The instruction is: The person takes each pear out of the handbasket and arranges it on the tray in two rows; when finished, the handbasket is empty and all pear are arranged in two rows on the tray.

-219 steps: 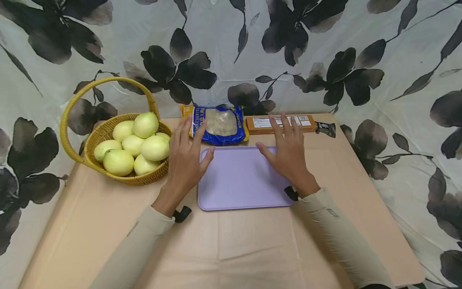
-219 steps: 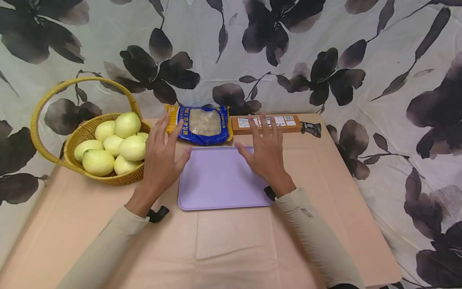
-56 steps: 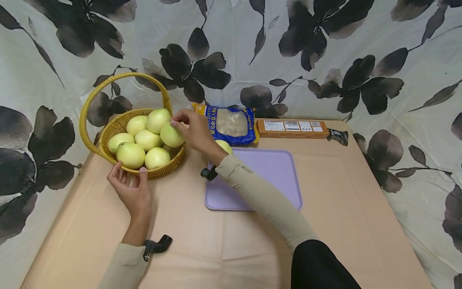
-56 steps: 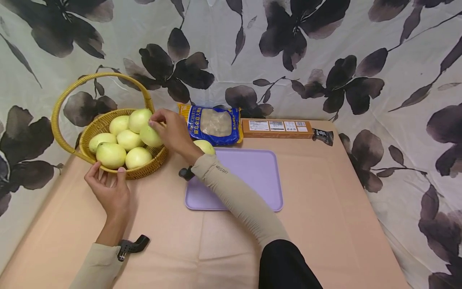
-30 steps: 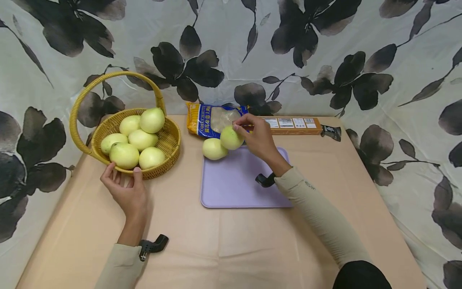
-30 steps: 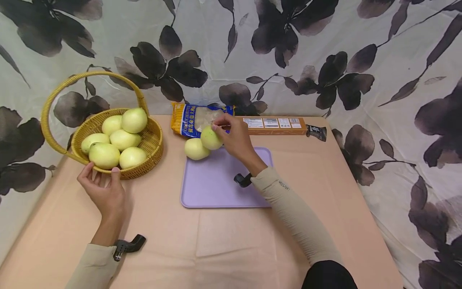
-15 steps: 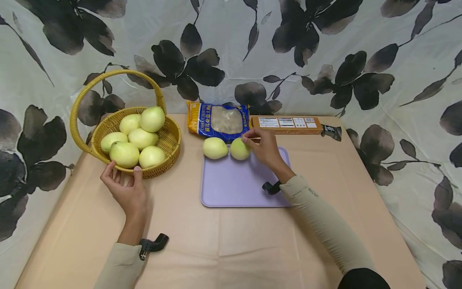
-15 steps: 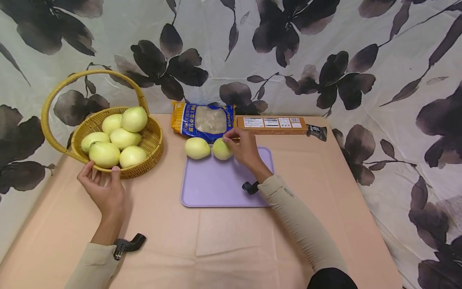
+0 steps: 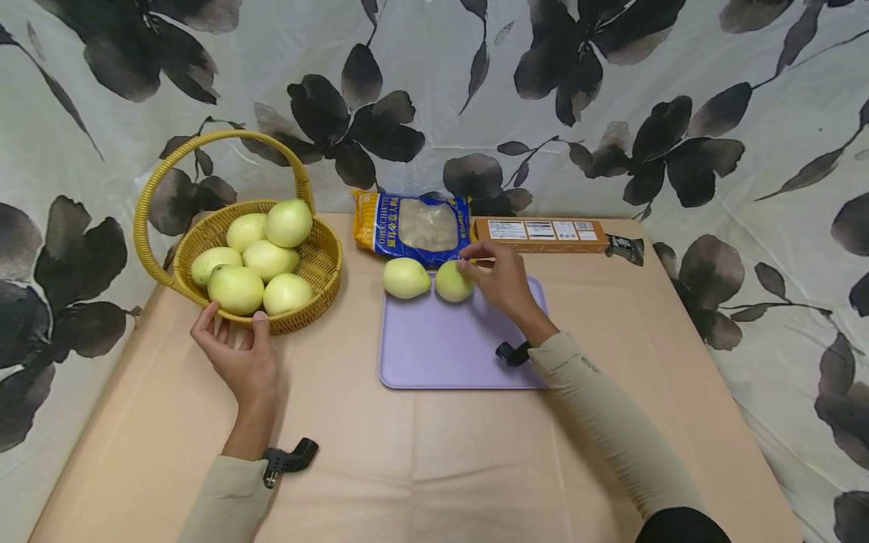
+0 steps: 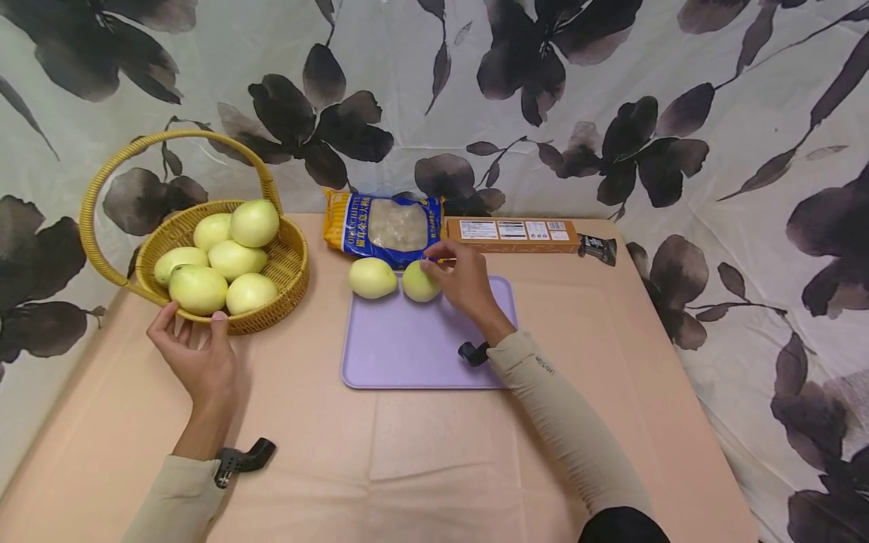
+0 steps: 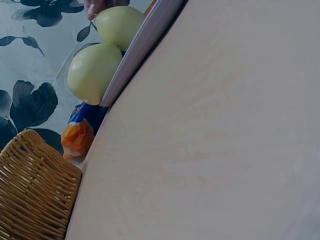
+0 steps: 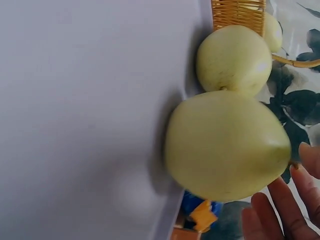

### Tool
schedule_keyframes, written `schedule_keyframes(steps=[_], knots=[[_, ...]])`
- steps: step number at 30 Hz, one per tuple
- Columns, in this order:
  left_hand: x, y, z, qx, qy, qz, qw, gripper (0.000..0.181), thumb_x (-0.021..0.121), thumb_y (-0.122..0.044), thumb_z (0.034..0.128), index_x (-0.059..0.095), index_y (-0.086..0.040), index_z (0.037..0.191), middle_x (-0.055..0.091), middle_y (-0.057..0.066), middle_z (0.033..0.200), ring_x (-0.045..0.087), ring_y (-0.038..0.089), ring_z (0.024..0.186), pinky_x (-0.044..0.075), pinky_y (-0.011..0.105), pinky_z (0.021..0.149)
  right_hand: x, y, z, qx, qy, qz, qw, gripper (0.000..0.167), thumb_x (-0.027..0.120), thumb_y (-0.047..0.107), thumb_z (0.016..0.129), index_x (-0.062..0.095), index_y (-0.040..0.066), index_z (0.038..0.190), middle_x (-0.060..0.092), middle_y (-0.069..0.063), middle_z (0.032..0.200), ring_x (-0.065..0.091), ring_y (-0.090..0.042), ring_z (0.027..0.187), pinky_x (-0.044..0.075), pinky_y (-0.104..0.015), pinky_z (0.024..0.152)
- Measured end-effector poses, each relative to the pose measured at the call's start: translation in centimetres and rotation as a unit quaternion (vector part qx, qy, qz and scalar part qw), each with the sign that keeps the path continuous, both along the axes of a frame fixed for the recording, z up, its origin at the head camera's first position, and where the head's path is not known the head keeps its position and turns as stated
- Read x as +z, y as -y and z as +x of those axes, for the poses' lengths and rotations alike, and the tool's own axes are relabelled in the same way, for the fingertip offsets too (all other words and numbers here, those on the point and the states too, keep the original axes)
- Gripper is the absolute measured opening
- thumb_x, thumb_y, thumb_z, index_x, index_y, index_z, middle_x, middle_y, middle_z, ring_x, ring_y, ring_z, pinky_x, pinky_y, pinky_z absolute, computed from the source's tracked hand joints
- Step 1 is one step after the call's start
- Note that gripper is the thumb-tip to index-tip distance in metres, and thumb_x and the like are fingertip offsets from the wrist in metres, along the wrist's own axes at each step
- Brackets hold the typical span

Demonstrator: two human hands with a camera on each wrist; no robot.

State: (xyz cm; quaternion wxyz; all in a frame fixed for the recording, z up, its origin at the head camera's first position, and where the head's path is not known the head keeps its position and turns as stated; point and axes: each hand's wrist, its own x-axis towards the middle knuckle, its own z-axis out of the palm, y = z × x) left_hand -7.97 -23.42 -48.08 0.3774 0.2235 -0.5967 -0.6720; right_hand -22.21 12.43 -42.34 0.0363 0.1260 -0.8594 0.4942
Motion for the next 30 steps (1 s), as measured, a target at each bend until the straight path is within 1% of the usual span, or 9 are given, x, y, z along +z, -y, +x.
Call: schedule_keyframes(steps=[2, 7, 11, 15, 19, 21, 24, 26, 30], knots=[[0.0, 0.0, 0.0, 0.000, 0.001, -0.002, 1.0000, 0.064, 0.073, -0.008, 0.0956, 0.042, -0.017, 0.150, 0.036, 0.004, 0.159, 0.040, 0.024, 0.148, 0.046, 0.044, 0.112, 0.4, 0.3, 0.1, -0.001, -0.012, 0.000, 0.9999, 0.022, 0.081, 0.018, 0.096, 0.075, 0.007, 0.114, 0.077, -0.012, 0.119, 0.069, -0.032, 0.121, 0.053, -0.051, 0.110], [0.0, 0.0, 0.0, 0.002, 0.007, -0.001, 1.0000, 0.064, 0.073, -0.008, 0.0961, 0.041, -0.018, 0.151, 0.037, 0.003, 0.157, 0.041, 0.024, 0.147, 0.046, 0.044, 0.111, 2.0, 1.9, 0.7, 0.003, -0.052, 0.001, 0.9987, 0.027, 0.084, 0.024, 0.094, 0.075, 0.011, 0.116, 0.078, -0.007, 0.120, 0.068, -0.029, 0.122, 0.052, -0.045, 0.110], [0.1, -0.1, 0.0, 0.004, 0.007, 0.006, 0.9999, 0.064, 0.074, -0.007, 0.0959, 0.042, -0.018, 0.151, 0.037, 0.003, 0.157, 0.041, 0.023, 0.146, 0.046, 0.044, 0.113, 3.3, 4.3, 1.1, 0.026, -0.079, 0.001, 0.9966, 0.028, 0.086, 0.026, 0.092, 0.076, 0.014, 0.115, 0.078, -0.004, 0.119, 0.067, -0.022, 0.121, 0.051, -0.040, 0.109], [0.1, -0.1, 0.0, 0.002, 0.009, 0.008, 0.9999, 0.065, 0.074, -0.008, 0.0963, 0.042, -0.018, 0.151, 0.036, 0.003, 0.158, 0.040, 0.023, 0.147, 0.045, 0.044, 0.114, 4.1, 7.0, 1.3, 0.060, -0.098, -0.003, 0.9934, 0.029, 0.087, 0.027, 0.091, 0.077, 0.015, 0.115, 0.078, -0.001, 0.118, 0.067, -0.018, 0.119, 0.052, -0.035, 0.108], [0.1, -0.2, 0.0, -0.002, 0.019, 0.004, 0.9998, 0.065, 0.073, -0.009, 0.0970, 0.041, -0.020, 0.152, 0.035, 0.002, 0.160, 0.039, 0.022, 0.147, 0.044, 0.045, 0.114, 4.3, 9.9, 1.5, 0.087, -0.101, -0.009, 0.9910, 0.032, 0.088, 0.028, 0.090, 0.076, 0.015, 0.116, 0.078, -0.001, 0.119, 0.068, -0.018, 0.119, 0.053, -0.035, 0.108], [0.1, -0.2, 0.0, -0.001, 0.023, 0.001, 0.9997, 0.065, 0.073, -0.010, 0.0971, 0.040, -0.020, 0.152, 0.035, 0.002, 0.160, 0.039, 0.022, 0.148, 0.045, 0.045, 0.114, 4.3, 11.4, 1.5, 0.100, -0.099, -0.013, 0.9899, 0.033, 0.088, 0.027, 0.090, 0.075, 0.014, 0.117, 0.077, -0.002, 0.121, 0.068, -0.019, 0.120, 0.054, -0.038, 0.108], [0.2, -0.2, 0.1, 0.000, 0.024, -0.003, 0.9997, 0.065, 0.073, -0.010, 0.0972, 0.040, -0.020, 0.152, 0.035, 0.003, 0.160, 0.039, 0.022, 0.148, 0.045, 0.044, 0.113, 4.1, 13.6, 1.3, 0.118, -0.091, -0.022, 0.9886, 0.039, 0.088, 0.027, 0.090, 0.073, 0.015, 0.123, 0.076, -0.002, 0.127, 0.067, -0.019, 0.122, 0.054, -0.038, 0.108], [0.2, -0.2, 0.2, 0.000, 0.023, -0.005, 0.9997, 0.065, 0.073, -0.010, 0.0972, 0.040, -0.020, 0.152, 0.035, 0.003, 0.160, 0.039, 0.022, 0.148, 0.045, 0.044, 0.113, 4.0, 15.0, 1.0, 0.130, -0.094, -0.026, 0.9867, 0.044, 0.089, 0.026, 0.089, 0.072, 0.015, 0.128, 0.074, -0.003, 0.131, 0.066, -0.019, 0.123, 0.055, -0.038, 0.107], [0.2, -0.1, 0.2, 0.000, 0.024, -0.008, 0.9997, 0.066, 0.073, -0.010, 0.0972, 0.039, -0.020, 0.153, 0.035, 0.003, 0.160, 0.040, 0.022, 0.148, 0.046, 0.044, 0.113, 3.7, 17.6, 0.1, 0.151, -0.109, 0.001, 0.9826, 0.056, 0.088, 0.029, 0.089, 0.066, 0.016, 0.139, 0.069, -0.005, 0.139, 0.063, -0.022, 0.126, 0.054, -0.032, 0.106]])
